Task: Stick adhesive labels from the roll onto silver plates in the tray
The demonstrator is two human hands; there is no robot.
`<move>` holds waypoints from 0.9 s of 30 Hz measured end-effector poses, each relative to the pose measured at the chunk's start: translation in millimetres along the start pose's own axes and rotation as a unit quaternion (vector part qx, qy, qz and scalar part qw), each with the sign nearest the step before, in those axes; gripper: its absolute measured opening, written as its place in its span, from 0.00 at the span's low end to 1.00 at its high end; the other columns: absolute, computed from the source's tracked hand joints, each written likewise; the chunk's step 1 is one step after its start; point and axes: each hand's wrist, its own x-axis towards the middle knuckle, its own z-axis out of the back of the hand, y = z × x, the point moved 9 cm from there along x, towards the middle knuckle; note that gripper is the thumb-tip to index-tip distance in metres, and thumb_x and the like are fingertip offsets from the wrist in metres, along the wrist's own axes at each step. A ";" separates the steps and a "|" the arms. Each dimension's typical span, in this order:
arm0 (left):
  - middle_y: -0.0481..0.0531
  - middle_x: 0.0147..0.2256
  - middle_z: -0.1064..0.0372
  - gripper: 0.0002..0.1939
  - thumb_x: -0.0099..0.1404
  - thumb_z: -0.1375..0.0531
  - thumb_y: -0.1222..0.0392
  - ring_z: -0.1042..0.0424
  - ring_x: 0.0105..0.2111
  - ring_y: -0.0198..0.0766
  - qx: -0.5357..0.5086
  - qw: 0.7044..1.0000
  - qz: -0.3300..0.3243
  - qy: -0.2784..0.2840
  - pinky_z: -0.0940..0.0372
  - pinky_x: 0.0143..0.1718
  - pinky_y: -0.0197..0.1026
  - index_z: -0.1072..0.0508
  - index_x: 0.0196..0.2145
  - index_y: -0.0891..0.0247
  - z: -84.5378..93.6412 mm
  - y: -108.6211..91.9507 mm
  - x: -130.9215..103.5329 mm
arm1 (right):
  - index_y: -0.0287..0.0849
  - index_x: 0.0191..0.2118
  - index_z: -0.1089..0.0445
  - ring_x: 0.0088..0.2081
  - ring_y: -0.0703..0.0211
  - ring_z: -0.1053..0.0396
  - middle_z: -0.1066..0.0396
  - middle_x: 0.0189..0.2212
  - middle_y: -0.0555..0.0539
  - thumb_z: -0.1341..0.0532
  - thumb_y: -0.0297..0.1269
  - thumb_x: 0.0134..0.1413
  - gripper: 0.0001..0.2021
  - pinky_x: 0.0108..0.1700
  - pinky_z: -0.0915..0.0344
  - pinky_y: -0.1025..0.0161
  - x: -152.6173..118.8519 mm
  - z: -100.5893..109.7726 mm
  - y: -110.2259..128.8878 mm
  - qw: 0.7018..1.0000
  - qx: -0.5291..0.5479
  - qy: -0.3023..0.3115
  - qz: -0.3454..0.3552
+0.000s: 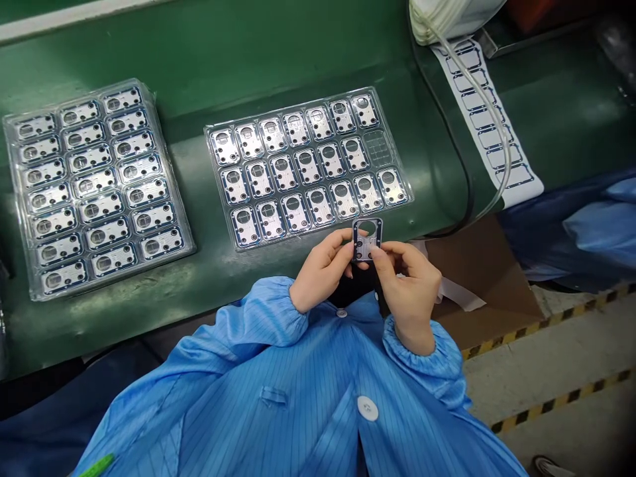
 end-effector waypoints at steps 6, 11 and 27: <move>0.55 0.37 0.27 0.16 0.72 0.46 0.54 0.29 0.31 0.31 0.013 1.000 -0.001 0.015 0.36 0.29 0.32 0.30 0.50 0.68 -3.3 -1.0 -0.7 | 0.41 0.32 0.27 0.25 0.65 0.40 0.36 0.23 0.53 0.37 0.37 0.61 0.08 0.29 0.42 0.65 1.1 2.0 7.2 1.000 -0.007 -0.008 0.023; 0.55 0.38 0.26 0.17 0.72 0.45 0.52 0.29 0.31 0.32 0.014 1.000 -0.001 0.016 0.36 0.29 0.32 0.30 0.50 0.67 -3.9 -0.9 -0.2 | 0.41 0.33 0.26 0.26 0.64 0.37 0.31 0.25 0.51 0.38 0.37 0.62 0.08 0.29 0.41 0.64 0.2 2.3 10.7 0.999 -0.014 -0.013 0.032; 0.57 0.38 0.26 0.22 0.69 0.43 0.49 0.27 0.32 0.33 -0.028 0.998 0.026 0.057 0.36 0.29 0.32 0.28 0.53 0.67 -4.2 0.3 0.9 | 0.42 0.30 0.28 0.28 0.62 0.35 0.32 0.25 0.51 0.38 0.44 0.62 0.13 0.32 0.38 0.63 -5.2 -2.7 -12.0 0.996 0.067 0.009 -0.065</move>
